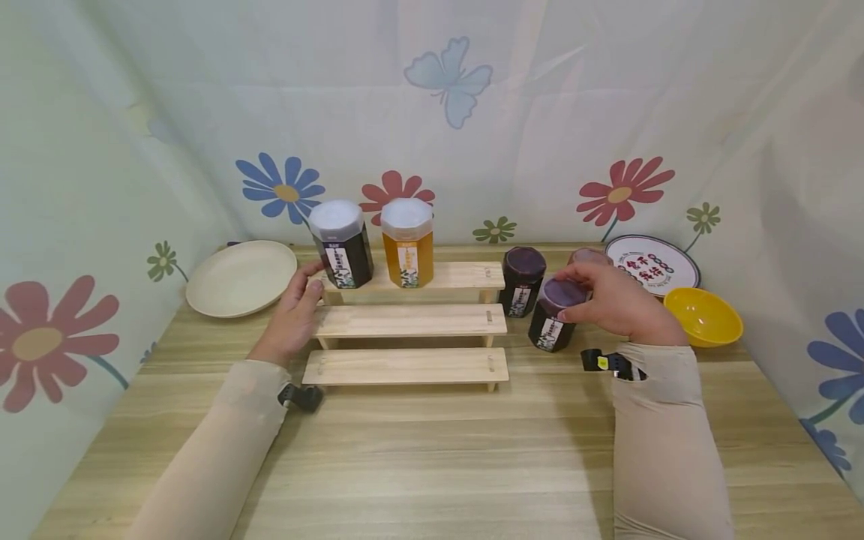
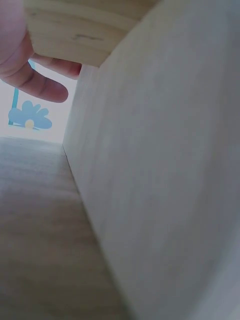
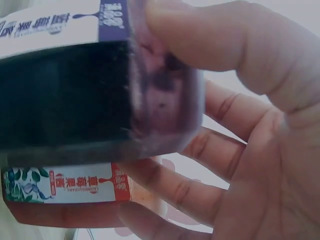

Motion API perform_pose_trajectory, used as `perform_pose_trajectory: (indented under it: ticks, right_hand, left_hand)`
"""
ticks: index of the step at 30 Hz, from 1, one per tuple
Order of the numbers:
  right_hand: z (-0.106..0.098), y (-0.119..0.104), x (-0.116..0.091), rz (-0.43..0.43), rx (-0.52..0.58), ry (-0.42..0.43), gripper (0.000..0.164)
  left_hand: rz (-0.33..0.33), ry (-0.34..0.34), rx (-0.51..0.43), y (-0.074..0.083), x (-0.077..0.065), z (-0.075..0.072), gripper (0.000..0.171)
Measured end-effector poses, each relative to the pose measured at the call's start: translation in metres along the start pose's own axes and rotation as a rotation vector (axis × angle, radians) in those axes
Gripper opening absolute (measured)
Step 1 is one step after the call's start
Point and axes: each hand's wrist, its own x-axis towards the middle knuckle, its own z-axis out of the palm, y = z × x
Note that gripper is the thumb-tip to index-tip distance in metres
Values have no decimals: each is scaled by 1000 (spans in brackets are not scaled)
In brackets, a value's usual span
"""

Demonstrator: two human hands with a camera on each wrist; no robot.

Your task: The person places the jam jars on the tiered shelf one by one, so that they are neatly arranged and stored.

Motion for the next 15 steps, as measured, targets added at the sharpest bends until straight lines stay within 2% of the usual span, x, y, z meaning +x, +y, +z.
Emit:
perform_pose_trajectory:
  ticks: [7,15]
  right_hand:
    - [-6,-10,-10,-23,3,72,59]
    - [-8,-27,-21,-53,200,224,52]
  left_hand:
    - [-10,0,5,1,0,0,43]
    - [-7,-2,6,4,-1,0,44]
